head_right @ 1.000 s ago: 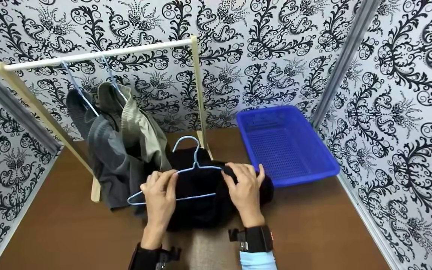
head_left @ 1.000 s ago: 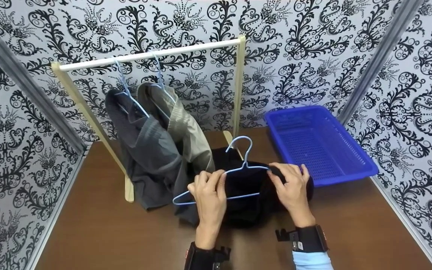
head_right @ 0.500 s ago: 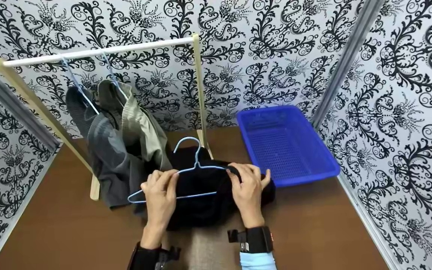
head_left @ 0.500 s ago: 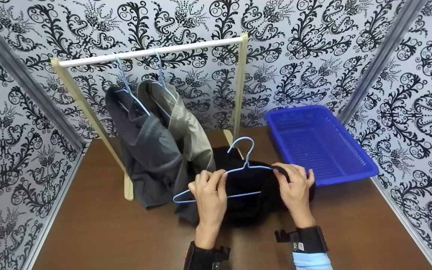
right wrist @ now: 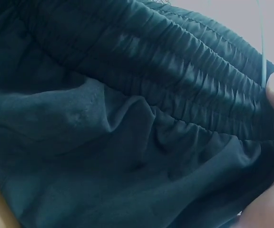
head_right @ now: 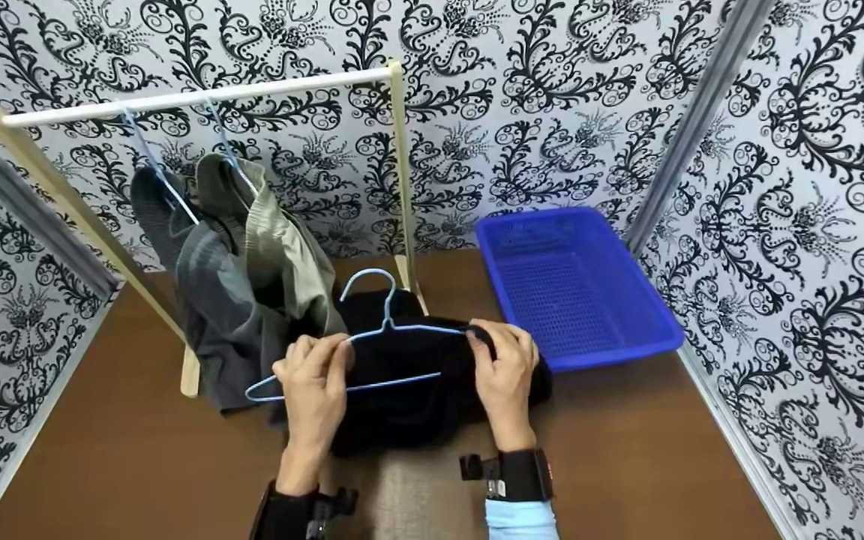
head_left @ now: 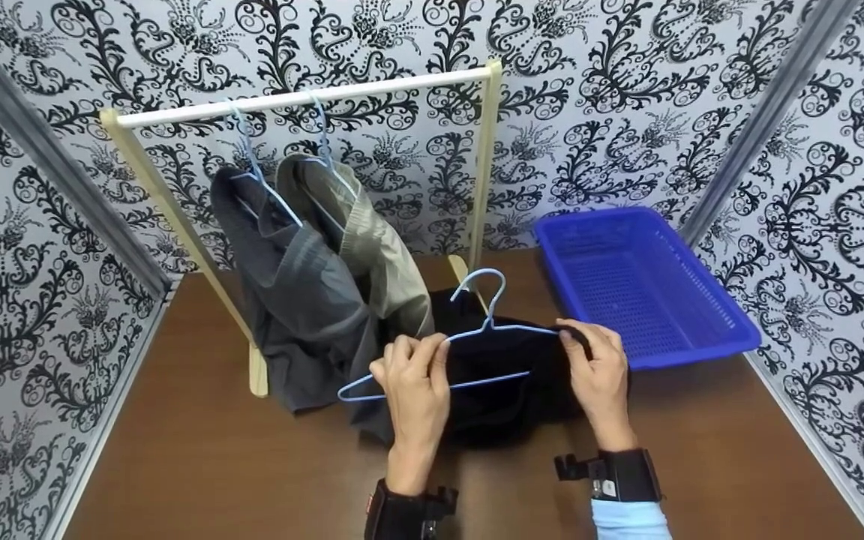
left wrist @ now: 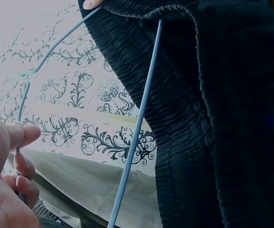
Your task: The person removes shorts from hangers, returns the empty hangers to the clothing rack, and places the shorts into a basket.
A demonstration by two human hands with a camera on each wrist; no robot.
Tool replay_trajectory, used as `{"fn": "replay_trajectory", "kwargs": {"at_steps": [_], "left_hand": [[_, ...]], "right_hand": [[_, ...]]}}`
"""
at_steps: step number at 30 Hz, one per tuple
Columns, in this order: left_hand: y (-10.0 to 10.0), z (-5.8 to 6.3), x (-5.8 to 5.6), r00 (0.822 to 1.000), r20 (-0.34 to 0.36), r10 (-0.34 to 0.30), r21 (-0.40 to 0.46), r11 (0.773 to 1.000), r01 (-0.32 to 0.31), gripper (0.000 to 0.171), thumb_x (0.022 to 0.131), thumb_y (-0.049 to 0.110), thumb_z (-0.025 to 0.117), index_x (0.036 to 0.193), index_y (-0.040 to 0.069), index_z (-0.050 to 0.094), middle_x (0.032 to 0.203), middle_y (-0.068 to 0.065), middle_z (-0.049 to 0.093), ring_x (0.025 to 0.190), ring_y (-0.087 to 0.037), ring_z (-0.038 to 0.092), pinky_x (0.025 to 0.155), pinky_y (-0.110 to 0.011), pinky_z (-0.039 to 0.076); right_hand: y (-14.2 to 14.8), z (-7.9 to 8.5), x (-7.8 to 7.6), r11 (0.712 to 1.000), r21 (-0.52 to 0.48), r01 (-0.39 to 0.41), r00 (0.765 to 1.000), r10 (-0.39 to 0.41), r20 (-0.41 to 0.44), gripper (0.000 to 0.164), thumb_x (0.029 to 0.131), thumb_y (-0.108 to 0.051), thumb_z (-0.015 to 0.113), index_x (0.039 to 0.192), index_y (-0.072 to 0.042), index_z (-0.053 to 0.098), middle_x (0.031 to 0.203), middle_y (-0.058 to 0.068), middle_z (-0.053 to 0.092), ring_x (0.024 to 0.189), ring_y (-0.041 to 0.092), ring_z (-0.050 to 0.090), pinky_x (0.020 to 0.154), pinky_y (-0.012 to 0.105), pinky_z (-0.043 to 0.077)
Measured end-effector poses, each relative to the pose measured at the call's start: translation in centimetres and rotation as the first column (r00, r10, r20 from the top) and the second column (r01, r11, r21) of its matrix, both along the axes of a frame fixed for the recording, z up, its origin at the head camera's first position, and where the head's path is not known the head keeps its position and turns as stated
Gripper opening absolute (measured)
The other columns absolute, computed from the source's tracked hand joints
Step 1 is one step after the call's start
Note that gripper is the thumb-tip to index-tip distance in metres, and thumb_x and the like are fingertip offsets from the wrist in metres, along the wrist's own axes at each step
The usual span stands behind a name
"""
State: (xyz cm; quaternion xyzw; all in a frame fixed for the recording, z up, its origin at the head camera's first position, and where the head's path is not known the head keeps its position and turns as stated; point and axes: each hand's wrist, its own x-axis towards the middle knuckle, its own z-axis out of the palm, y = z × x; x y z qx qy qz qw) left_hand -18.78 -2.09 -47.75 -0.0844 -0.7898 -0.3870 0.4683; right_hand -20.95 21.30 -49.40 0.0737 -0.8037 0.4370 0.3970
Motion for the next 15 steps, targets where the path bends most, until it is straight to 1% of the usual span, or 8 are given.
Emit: {"fn": "replay_trajectory", "kwargs": {"at_steps": [2,4,7,12,13,15], "left_hand": [[-0.1,0.07,0.0,1.0,0.001,0.003,0.001,1.0,-0.003,0.013,0.097,0.022,0.069,0.091,0.013,0.075,0.079,-0.004,0.056,0.074,-0.022,0.051,0.075,-0.041,0.029],[-0.21,0.05,-0.01,1.0,-0.005,0.009,0.003,1.0,-0.009,0.016,0.099,0.024,0.068,0.091,0.012,0.075,0.079,-0.004,0.055,0.074,-0.022,0.051,0.074,-0.041,0.029],[-0.38,0.03,0.08,1.0,-0.001,0.018,0.007,1.0,-0.018,0.012,0.097,0.022,0.07,0.092,0.013,0.075,0.079,-0.004,0.055,0.074,-0.022,0.051,0.074,-0.042,0.029],[-0.58,0.01,0.07,0.999,-0.006,0.036,0.009,0.999,-0.036,0.012,0.097,0.022,0.07,0.091,0.013,0.075,0.078,-0.004,0.055,0.073,-0.022,0.051,0.074,-0.041,0.029],[-0.6,0.01,0.04,0.999,-0.006,0.039,0.009,0.999,-0.039,0.014,0.097,0.023,0.069,0.09,0.013,0.075,0.078,-0.004,0.055,0.073,-0.022,0.051,0.074,-0.041,0.029],[-0.63,0.06,0.03,0.999,-0.002,0.043,0.012,0.999,-0.043,0.012,0.096,0.022,0.07,0.09,0.013,0.074,0.078,-0.004,0.055,0.072,-0.022,0.051,0.075,-0.042,0.03]], "right_hand": [[0.11,-0.02,0.05,1.0,-0.02,0.011,1.0,-0.011,0.024,0.015,0.093,-0.004,0.073,0.106,-0.002,0.079,0.106,0.014,0.077,0.108,0.035,0.06,0.098,0.021,0.039],[0.22,-0.06,0.12,0.999,-0.04,0.029,0.998,-0.027,0.051,0.015,0.093,-0.003,0.073,0.107,-0.002,0.079,0.107,0.015,0.077,0.109,0.034,0.06,0.098,0.019,0.039],[0.34,-0.15,0.13,0.997,-0.06,0.052,0.997,-0.048,0.065,0.015,0.093,-0.003,0.073,0.107,-0.001,0.079,0.108,0.016,0.077,0.109,0.035,0.061,0.097,0.017,0.039],[0.26,-0.21,0.12,0.993,-0.096,0.073,0.996,-0.068,0.054,0.015,0.093,-0.002,0.073,0.107,0.0,0.079,0.108,0.017,0.077,0.107,0.037,0.063,0.097,0.014,0.039],[0.23,-0.21,0.11,0.992,-0.105,0.077,0.996,-0.071,0.055,0.015,0.093,-0.003,0.073,0.107,0.0,0.079,0.108,0.017,0.077,0.108,0.037,0.063,0.097,0.014,0.039],[0.22,-0.28,0.1,0.99,-0.118,0.082,0.996,-0.076,0.053,0.015,0.094,-0.003,0.073,0.107,-0.001,0.079,0.108,0.017,0.077,0.108,0.036,0.064,0.097,0.014,0.04]]}}
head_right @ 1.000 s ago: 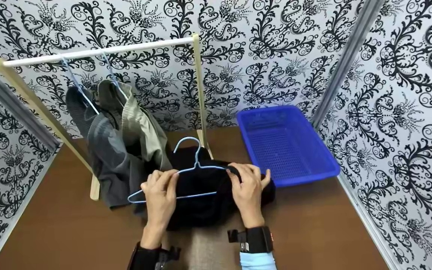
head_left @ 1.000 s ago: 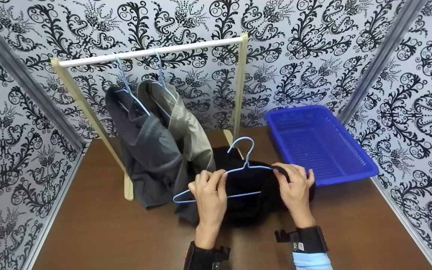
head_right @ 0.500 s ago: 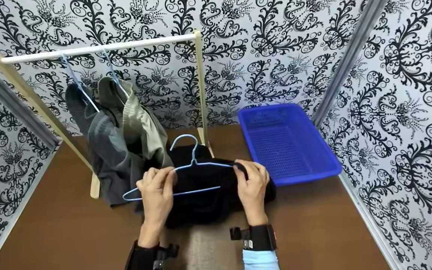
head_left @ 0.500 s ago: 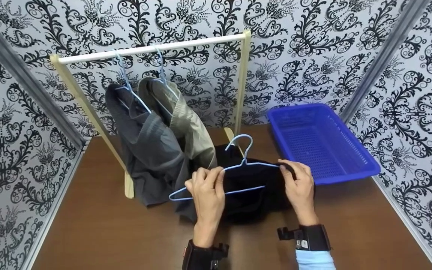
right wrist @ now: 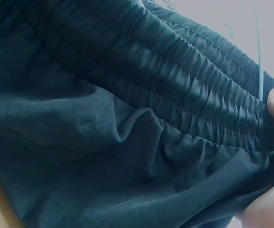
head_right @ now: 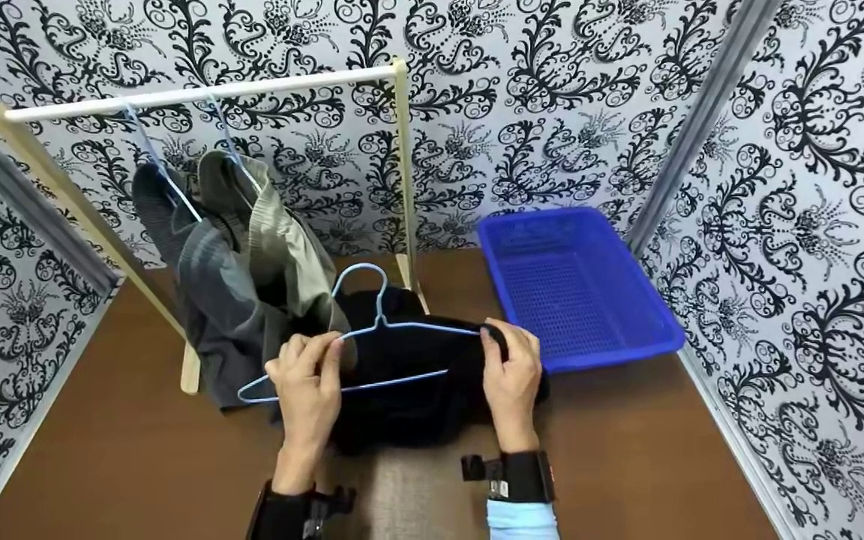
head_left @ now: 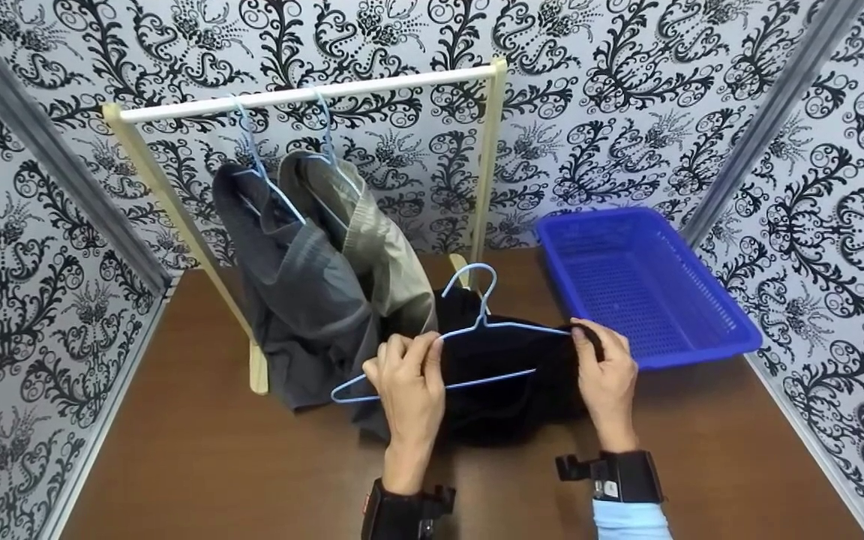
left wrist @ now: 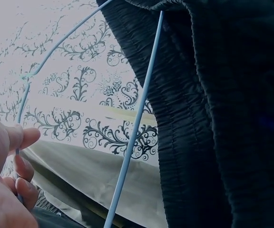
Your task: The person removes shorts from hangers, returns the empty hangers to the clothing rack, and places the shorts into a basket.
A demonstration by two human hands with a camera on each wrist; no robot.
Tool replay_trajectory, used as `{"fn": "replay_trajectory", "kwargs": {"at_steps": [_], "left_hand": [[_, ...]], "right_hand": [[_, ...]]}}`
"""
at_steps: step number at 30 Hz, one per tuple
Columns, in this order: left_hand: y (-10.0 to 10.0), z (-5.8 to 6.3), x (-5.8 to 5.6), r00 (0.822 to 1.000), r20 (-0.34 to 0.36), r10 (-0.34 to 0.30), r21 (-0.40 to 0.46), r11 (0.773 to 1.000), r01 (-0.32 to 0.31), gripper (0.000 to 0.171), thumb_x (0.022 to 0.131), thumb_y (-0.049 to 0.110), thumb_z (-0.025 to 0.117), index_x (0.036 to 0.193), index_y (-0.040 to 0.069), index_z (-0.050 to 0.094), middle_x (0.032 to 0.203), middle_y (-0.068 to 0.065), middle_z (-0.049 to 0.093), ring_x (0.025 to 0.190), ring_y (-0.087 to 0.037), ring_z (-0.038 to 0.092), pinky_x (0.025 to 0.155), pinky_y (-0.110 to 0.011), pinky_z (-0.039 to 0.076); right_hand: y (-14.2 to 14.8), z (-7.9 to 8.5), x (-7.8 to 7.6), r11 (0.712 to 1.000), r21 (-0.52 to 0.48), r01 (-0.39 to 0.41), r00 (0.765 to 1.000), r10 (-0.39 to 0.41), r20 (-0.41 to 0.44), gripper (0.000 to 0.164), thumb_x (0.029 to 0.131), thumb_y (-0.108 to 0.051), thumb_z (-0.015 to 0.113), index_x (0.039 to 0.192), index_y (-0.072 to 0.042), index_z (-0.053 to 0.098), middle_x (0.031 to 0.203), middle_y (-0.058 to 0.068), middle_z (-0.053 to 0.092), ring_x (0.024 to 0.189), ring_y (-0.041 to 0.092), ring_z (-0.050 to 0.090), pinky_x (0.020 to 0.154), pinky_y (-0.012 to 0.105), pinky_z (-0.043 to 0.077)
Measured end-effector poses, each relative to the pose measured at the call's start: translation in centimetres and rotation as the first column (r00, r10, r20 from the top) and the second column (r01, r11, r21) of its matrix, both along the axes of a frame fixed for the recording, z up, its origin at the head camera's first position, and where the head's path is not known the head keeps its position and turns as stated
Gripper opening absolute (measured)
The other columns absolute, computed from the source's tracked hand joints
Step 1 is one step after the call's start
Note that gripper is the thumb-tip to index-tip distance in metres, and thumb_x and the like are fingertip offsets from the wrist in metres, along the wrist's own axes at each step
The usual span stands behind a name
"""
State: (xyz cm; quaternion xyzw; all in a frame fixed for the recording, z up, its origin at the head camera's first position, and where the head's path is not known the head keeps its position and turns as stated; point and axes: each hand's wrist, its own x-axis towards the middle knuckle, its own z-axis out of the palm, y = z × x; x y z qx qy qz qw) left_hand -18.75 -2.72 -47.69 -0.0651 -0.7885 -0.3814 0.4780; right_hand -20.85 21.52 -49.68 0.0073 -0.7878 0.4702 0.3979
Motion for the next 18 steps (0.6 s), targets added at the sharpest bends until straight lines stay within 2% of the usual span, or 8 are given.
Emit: {"fn": "replay_trajectory", "kwargs": {"at_steps": [9,18], "left_hand": [[-0.2,-0.04,-0.07,1.0,0.01,0.008,0.016,1.0,-0.008,0.004,0.092,0.017,0.075,0.089,0.015,0.073,0.077,-0.003,0.055,0.072,-0.022,0.051,0.076,-0.042,0.03],[-0.47,-0.19,-0.17,1.0,0.018,0.014,0.019,1.0,-0.014,0.015,0.097,0.025,0.07,0.089,0.013,0.074,0.077,-0.003,0.055,0.074,-0.023,0.053,0.077,-0.043,0.03]], "right_hand": [[0.5,-0.39,-0.09,0.999,-0.031,-0.013,1.0,0.012,-0.019,0.016,0.095,0.001,0.07,0.109,0.001,0.078,0.109,0.016,0.077,0.109,0.017,0.066,0.097,0.012,0.041],[0.83,-0.66,-0.21,0.997,-0.079,-0.024,1.0,0.023,-0.019,0.017,0.094,0.007,0.068,0.109,0.005,0.076,0.109,0.019,0.075,0.106,-0.006,0.061,0.096,0.01,0.042]]}}
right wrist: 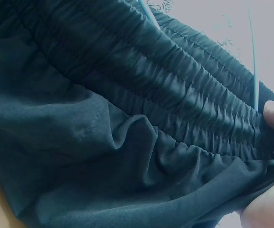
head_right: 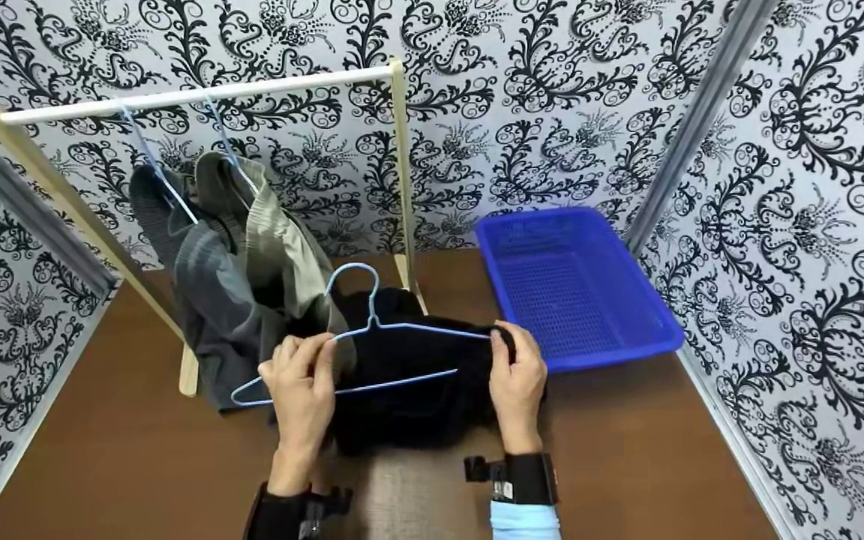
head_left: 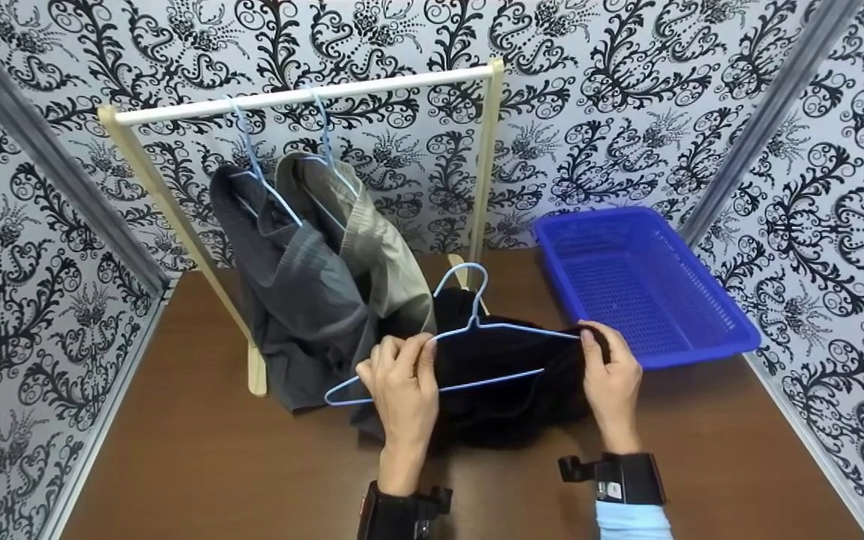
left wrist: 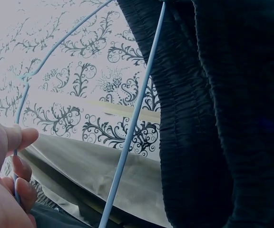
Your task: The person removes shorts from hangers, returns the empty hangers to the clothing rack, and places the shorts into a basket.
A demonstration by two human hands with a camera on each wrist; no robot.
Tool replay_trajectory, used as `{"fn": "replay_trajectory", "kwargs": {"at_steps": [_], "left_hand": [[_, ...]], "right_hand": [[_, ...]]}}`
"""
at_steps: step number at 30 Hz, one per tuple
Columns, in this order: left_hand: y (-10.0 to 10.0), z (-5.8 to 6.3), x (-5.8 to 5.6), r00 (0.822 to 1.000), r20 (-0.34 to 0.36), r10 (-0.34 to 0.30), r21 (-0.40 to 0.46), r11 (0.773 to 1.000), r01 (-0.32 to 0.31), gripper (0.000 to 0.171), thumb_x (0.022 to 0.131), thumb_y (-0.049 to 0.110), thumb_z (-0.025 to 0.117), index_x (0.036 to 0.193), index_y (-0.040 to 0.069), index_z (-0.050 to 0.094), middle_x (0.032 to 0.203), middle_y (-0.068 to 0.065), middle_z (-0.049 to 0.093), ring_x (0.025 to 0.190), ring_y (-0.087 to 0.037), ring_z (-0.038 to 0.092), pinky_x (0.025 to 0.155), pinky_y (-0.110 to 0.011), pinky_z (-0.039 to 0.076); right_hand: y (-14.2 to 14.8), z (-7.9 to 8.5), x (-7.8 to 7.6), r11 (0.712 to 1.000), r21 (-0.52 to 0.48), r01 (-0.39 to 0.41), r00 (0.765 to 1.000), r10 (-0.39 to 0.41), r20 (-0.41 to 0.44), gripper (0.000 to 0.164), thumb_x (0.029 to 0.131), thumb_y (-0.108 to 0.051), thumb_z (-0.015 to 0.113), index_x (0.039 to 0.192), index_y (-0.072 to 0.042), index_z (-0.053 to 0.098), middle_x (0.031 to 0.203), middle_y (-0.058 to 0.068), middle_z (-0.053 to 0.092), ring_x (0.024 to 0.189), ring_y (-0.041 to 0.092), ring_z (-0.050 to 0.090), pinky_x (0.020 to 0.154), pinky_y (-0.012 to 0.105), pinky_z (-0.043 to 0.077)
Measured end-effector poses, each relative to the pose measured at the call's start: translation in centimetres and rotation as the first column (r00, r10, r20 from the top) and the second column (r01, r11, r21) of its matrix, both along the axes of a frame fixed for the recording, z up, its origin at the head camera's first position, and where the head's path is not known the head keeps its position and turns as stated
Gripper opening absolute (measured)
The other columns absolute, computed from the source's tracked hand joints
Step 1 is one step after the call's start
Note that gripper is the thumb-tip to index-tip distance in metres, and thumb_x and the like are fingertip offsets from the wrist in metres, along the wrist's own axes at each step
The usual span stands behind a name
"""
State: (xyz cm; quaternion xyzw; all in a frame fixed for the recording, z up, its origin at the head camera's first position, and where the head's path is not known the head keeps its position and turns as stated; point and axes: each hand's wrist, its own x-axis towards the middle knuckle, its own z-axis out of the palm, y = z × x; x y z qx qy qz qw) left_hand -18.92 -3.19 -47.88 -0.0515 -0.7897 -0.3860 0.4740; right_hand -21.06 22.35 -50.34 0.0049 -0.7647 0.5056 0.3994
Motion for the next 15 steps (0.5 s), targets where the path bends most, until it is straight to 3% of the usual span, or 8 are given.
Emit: {"fn": "replay_trajectory", "kwargs": {"at_steps": [9,15], "left_hand": [[-0.27,-0.15,-0.04,0.999,-0.03,0.019,0.004,1.0,-0.019,0.011,0.094,0.021,0.073,0.086,0.013,0.074,0.075,-0.003,0.054,0.072,-0.023,0.053,0.075,-0.043,0.031],[-0.41,-0.39,0.01,0.999,-0.028,0.021,0.016,1.0,-0.02,0.012,0.094,0.022,0.072,0.087,0.012,0.074,0.075,-0.004,0.054,0.072,-0.024,0.052,0.076,-0.044,0.03]], "right_hand": [[0.5,0.1,0.25,0.999,-0.03,0.029,0.997,-0.027,0.072,0.017,0.098,-0.003,0.067,0.112,0.003,0.075,0.111,0.02,0.075,0.104,-0.012,0.058,0.093,0.011,0.042],[0.72,-0.26,0.37,0.998,-0.02,0.054,0.986,-0.051,0.159,0.021,0.102,-0.01,0.064,0.117,0.0,0.074,0.118,0.017,0.074,0.11,0.004,0.062,0.092,0.015,0.041]]}}
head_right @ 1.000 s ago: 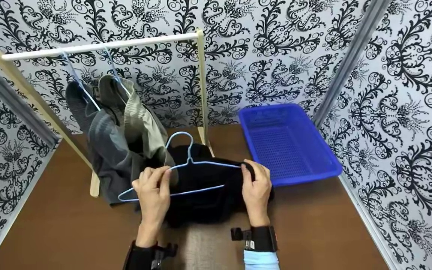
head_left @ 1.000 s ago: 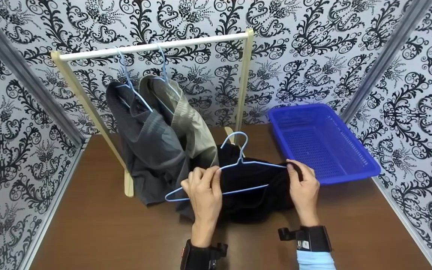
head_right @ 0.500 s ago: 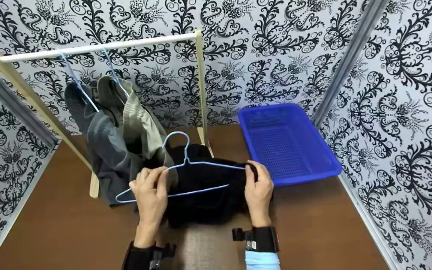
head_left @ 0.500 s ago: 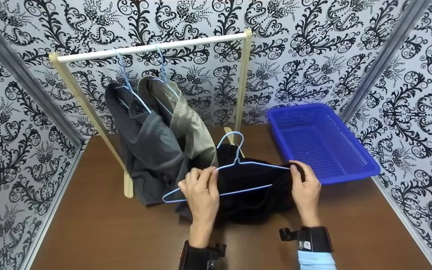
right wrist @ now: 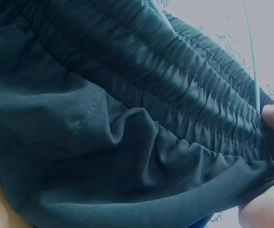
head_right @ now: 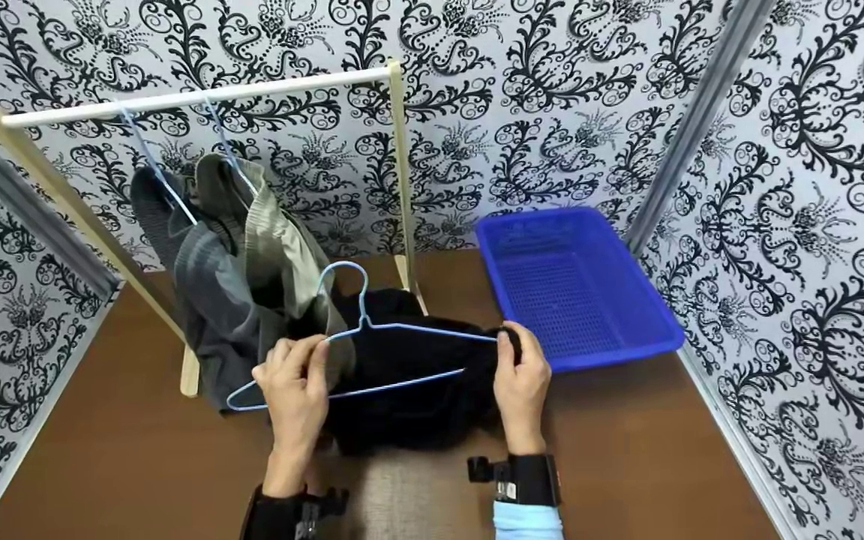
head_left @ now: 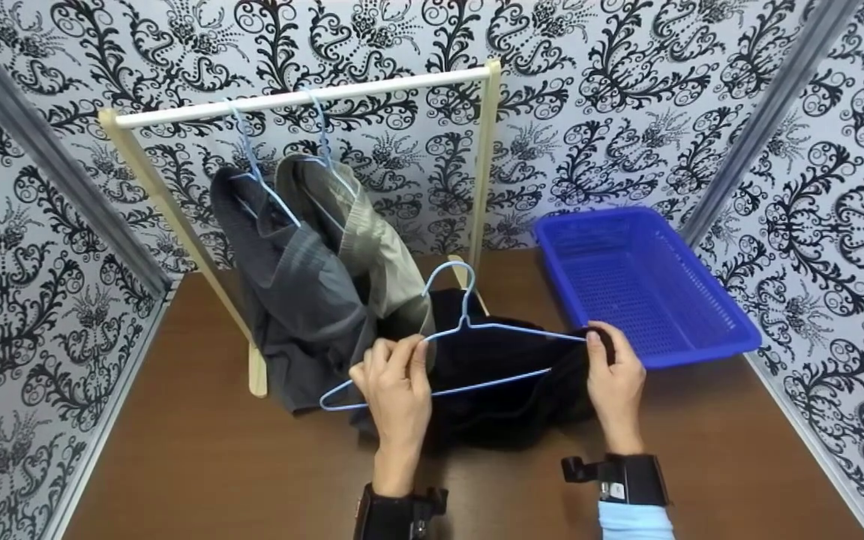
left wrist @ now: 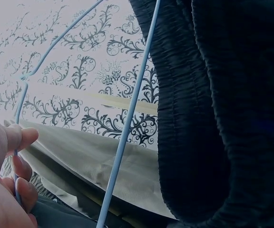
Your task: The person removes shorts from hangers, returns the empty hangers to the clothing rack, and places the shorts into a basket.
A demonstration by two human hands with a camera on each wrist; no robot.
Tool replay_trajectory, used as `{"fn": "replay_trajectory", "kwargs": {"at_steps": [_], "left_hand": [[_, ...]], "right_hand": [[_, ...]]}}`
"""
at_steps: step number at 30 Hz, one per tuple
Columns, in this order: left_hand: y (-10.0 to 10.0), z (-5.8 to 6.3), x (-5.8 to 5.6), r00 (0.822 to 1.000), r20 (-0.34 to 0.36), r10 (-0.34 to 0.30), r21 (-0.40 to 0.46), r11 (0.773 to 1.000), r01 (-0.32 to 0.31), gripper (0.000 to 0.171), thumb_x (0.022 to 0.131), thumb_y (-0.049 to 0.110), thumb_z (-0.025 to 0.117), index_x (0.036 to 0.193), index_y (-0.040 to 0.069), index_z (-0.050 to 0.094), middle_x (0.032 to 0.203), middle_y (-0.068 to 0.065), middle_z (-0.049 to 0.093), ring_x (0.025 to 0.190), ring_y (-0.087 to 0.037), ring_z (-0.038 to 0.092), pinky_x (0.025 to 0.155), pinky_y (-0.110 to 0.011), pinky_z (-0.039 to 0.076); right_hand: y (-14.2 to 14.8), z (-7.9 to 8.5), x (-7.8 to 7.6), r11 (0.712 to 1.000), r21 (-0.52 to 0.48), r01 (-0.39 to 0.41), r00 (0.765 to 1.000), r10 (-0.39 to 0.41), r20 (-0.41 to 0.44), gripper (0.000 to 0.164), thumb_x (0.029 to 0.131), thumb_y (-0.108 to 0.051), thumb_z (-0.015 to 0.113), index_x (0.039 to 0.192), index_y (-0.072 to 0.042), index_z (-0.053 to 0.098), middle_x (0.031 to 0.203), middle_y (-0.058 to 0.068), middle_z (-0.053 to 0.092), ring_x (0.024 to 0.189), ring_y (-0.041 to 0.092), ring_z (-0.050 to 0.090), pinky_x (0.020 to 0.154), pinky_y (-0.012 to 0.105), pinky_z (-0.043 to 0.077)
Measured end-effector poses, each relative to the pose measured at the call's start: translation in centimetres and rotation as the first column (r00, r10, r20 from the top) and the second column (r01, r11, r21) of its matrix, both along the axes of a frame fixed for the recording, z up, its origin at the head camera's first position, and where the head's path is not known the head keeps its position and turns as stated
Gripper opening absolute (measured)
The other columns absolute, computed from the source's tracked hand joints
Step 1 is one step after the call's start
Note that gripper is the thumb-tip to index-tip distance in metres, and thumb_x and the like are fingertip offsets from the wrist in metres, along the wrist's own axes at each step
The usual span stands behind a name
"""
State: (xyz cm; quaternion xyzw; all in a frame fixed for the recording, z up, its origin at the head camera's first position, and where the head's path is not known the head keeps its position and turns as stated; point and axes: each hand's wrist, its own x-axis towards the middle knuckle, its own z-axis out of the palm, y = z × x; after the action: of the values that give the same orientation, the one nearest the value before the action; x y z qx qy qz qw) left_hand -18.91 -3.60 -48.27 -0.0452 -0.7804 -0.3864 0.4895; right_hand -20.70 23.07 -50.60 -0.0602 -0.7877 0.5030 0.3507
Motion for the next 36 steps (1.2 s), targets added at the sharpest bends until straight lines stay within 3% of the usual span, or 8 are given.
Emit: {"fn": "replay_trajectory", "kwargs": {"at_steps": [4,7,19,24,31,36], "left_hand": [[0.0,0.2,0.0,1.0,-0.005,0.006,-0.004,1.0,-0.006,0.008,0.091,0.018,0.074,0.087,0.012,0.074,0.076,-0.004,0.054,0.072,-0.023,0.051,0.076,-0.043,0.03],[-0.1,0.3,0.1,1.0,-0.01,0.011,-0.005,1.0,-0.011,0.007,0.089,0.017,0.075,0.086,0.011,0.074,0.077,-0.004,0.055,0.072,-0.023,0.052,0.076,-0.043,0.03],[-0.6,0.5,0.5,1.0,-0.015,0.018,0.007,1.0,-0.018,0.009,0.09,0.019,0.075,0.087,0.011,0.075,0.076,-0.004,0.056,0.074,-0.024,0.054,0.077,-0.044,0.031],[-0.8,0.7,0.7,1.0,-0.024,0.016,0.015,1.0,-0.016,0.009,0.091,0.019,0.075,0.087,0.011,0.075,0.076,-0.004,0.055,0.074,-0.024,0.054,0.077,-0.045,0.031],[-0.9,0.9,0.8,1.0,-0.027,0.004,0.037,0.999,-0.003,0.007,0.09,0.017,0.075,0.088,0.011,0.074,0.075,-0.005,0.053,0.074,-0.025,0.053,0.077,-0.044,0.031],[-0.8,1.1,0.7,0.999,-0.036,-0.011,0.049,0.999,0.013,0.009,0.092,0.019,0.074,0.089,0.011,0.074,0.074,-0.005,0.054,0.073,-0.024,0.052,0.078,-0.044,0.031]], "right_hand": [[0.1,0.0,0.0,1.0,0.005,0.006,1.0,-0.007,0.021,0.021,0.103,-0.01,0.062,0.117,0.0,0.073,0.118,0.018,0.073,0.112,0.024,0.064,0.091,0.017,0.041],[0.2,0.1,0.0,1.0,0.012,0.001,1.0,-0.002,0.024,0.02,0.103,-0.009,0.061,0.116,0.001,0.073,0.116,0.019,0.074,0.11,0.031,0.065,0.09,0.017,0.041],[0.1,-0.2,0.3,1.0,-0.007,0.017,0.998,-0.017,0.053,0.02,0.103,-0.006,0.059,0.115,0.005,0.07,0.115,0.023,0.072,0.109,0.035,0.064,0.089,0.02,0.042],[-0.1,-0.2,0.5,0.999,-0.022,0.023,0.997,-0.021,0.081,0.021,0.104,-0.004,0.055,0.118,0.007,0.067,0.118,0.027,0.069,0.114,0.041,0.063,0.094,0.03,0.044],[0.1,-0.4,0.6,1.0,-0.015,0.008,0.987,-0.005,0.163,0.024,0.101,0.0,0.051,0.12,0.01,0.062,0.119,0.032,0.066,0.114,0.047,0.061,0.097,0.054,0.045],[0.1,-0.6,0.7,1.0,0.013,-0.009,0.978,0.006,0.209,0.024,0.101,-0.001,0.054,0.119,0.01,0.063,0.118,0.033,0.066,0.114,0.049,0.062,0.097,0.059,0.046]]}}
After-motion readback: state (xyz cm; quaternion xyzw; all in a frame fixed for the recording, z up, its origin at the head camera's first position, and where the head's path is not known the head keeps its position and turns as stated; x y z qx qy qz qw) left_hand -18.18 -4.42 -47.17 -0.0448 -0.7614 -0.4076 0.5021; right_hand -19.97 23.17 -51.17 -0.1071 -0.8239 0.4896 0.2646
